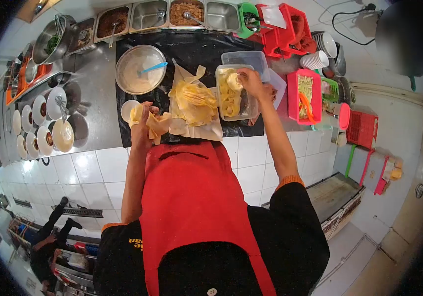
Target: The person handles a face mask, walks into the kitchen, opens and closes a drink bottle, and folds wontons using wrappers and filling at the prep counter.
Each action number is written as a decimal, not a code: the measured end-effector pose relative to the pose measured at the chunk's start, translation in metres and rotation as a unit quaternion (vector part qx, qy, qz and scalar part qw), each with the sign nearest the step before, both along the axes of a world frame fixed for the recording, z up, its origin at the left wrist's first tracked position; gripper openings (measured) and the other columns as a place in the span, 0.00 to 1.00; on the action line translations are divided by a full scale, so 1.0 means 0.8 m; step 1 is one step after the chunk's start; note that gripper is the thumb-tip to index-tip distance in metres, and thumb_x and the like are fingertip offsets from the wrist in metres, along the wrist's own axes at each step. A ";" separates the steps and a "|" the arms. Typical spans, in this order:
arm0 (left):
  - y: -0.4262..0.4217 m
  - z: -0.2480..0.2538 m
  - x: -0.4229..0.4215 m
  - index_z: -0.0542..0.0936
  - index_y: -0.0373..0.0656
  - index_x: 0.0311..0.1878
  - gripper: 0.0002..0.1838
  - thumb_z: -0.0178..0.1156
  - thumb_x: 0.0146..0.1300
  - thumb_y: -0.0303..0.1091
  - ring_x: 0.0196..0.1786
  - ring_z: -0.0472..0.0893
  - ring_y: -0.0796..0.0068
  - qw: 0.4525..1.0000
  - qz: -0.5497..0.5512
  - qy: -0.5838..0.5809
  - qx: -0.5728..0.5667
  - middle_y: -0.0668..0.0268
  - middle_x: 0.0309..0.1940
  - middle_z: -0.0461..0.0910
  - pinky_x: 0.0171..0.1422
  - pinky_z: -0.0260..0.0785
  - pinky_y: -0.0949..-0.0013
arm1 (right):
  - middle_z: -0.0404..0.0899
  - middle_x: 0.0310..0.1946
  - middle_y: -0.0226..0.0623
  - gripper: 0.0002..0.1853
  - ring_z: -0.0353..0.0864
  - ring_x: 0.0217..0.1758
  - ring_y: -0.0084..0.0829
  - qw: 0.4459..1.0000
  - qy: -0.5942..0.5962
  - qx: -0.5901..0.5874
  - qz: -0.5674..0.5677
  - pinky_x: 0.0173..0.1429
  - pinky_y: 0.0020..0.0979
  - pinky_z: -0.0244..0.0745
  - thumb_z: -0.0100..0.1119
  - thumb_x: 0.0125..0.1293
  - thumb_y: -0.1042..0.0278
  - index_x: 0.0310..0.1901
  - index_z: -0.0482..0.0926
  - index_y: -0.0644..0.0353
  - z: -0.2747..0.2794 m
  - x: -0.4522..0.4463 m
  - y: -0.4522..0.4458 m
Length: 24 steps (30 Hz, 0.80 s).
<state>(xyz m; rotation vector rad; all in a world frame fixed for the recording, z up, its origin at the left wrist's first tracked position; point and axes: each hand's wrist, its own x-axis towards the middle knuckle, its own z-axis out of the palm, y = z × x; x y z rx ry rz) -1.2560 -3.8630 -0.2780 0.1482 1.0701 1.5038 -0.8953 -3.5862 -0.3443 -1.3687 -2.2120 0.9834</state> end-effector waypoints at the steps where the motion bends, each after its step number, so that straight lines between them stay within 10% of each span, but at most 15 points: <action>1: -0.001 -0.003 0.001 0.75 0.43 0.61 0.19 0.59 0.79 0.47 0.42 0.78 0.75 1.000 0.002 0.002 -0.001 0.64 0.42 0.81 0.52 0.77 0.66 | 0.88 0.43 0.47 0.13 0.88 0.44 0.44 0.999 -0.004 0.052 0.010 0.53 0.40 0.82 0.65 0.65 0.77 0.51 0.85 0.65 -0.012 0.000 0.006; 7: -0.007 -0.006 0.007 0.76 0.46 0.60 0.17 0.60 0.79 0.46 0.44 0.78 0.73 1.000 0.018 -0.022 0.001 0.66 0.44 0.80 0.53 0.77 0.67 | 0.84 0.49 0.49 0.09 0.81 0.56 0.55 0.953 -0.092 0.280 0.066 0.60 0.51 0.77 0.60 0.67 0.75 0.47 0.84 0.67 -0.014 0.010 0.004; 10: -0.007 -0.009 0.009 0.76 0.44 0.59 0.18 0.61 0.78 0.47 0.43 0.78 0.75 0.998 0.035 -0.044 0.008 0.66 0.43 0.79 0.52 0.76 0.68 | 0.82 0.42 0.49 0.10 0.80 0.46 0.53 0.936 -0.136 0.323 0.025 0.56 0.47 0.78 0.61 0.67 0.77 0.48 0.85 0.65 -0.013 0.008 -0.009; 17: -0.010 -0.002 0.007 0.74 0.42 0.64 0.22 0.54 0.81 0.50 0.51 0.82 0.71 0.996 0.051 -0.074 0.006 0.61 0.52 0.82 0.54 0.78 0.66 | 0.84 0.53 0.52 0.14 0.82 0.56 0.54 0.978 -0.154 0.135 -0.042 0.63 0.45 0.77 0.57 0.72 0.70 0.55 0.82 0.66 -0.043 -0.018 -0.076; 22: -0.013 -0.004 0.004 0.69 0.43 0.74 0.32 0.43 0.83 0.60 0.55 0.85 0.65 0.997 0.067 -0.041 0.024 0.56 0.60 0.82 0.55 0.81 0.63 | 0.83 0.58 0.53 0.17 0.82 0.62 0.53 0.973 0.046 0.168 -0.151 0.67 0.45 0.76 0.56 0.72 0.74 0.59 0.79 0.69 0.002 -0.067 -0.124; 24: -0.028 -0.016 -0.015 0.67 0.45 0.76 0.35 0.40 0.82 0.62 0.51 0.86 0.64 0.993 -0.090 -0.003 0.080 0.56 0.63 0.80 0.53 0.83 0.61 | 0.85 0.56 0.49 0.16 0.84 0.61 0.45 0.976 0.102 0.160 -0.105 0.65 0.39 0.77 0.60 0.72 0.74 0.60 0.80 0.65 0.028 -0.113 -0.154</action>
